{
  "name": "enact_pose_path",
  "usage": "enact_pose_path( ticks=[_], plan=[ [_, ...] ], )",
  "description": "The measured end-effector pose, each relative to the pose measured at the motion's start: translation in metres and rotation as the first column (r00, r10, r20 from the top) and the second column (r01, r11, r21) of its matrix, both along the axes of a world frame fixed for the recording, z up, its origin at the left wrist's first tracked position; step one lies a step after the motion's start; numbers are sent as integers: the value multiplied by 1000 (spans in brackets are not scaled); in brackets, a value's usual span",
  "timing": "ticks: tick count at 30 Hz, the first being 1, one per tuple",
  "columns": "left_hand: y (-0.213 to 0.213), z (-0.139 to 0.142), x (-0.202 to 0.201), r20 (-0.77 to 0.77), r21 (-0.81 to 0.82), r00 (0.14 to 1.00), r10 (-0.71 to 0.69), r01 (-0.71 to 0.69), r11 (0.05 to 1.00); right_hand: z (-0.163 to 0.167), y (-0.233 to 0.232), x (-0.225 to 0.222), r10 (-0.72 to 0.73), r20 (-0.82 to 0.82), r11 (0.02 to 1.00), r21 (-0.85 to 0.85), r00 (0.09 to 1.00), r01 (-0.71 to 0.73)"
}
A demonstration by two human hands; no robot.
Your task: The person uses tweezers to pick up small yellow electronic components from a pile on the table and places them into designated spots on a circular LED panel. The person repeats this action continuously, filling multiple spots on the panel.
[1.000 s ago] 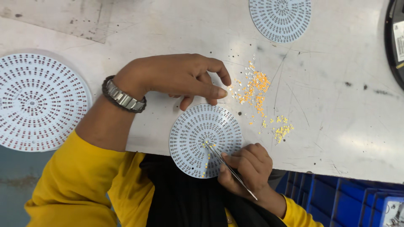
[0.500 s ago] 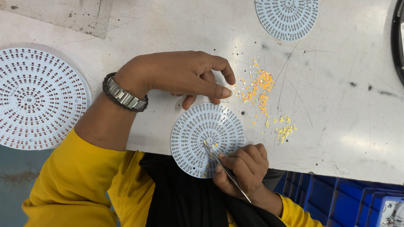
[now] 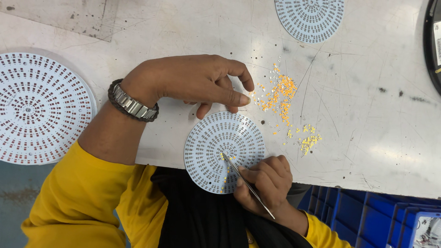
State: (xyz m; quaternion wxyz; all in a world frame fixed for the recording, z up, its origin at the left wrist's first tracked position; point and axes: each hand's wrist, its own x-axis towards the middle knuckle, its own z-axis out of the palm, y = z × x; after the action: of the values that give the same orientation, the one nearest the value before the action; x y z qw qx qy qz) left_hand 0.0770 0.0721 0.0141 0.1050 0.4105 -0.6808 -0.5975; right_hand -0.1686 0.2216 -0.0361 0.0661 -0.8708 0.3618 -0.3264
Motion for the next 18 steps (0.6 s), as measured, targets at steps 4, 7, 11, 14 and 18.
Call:
enact_pose_path(
  ticks=[4,7,11,14,18],
  plan=[
    [0,0,0,-29,1,1000,-10,10,1000,-1,0,0,1,-1,1000,-13,1000,-1],
    [1,0,0,-30,-2,1000,-8,8,1000,0,0,0,5,3,1000,-9,1000,-5],
    [1,0,0,-30,0,1000,-8,8,1000,2,0,-1,17,0,1000,-2,1000,-17],
    [2,1,1,-29,1,1000,-10,10,1000,3,0,1,31,-13,999,-8,999,-31],
    [1,1,0,-8,2,1000,-5,5,1000,2,-1,2,29,-21,999,-13,999,-30]
  ],
)
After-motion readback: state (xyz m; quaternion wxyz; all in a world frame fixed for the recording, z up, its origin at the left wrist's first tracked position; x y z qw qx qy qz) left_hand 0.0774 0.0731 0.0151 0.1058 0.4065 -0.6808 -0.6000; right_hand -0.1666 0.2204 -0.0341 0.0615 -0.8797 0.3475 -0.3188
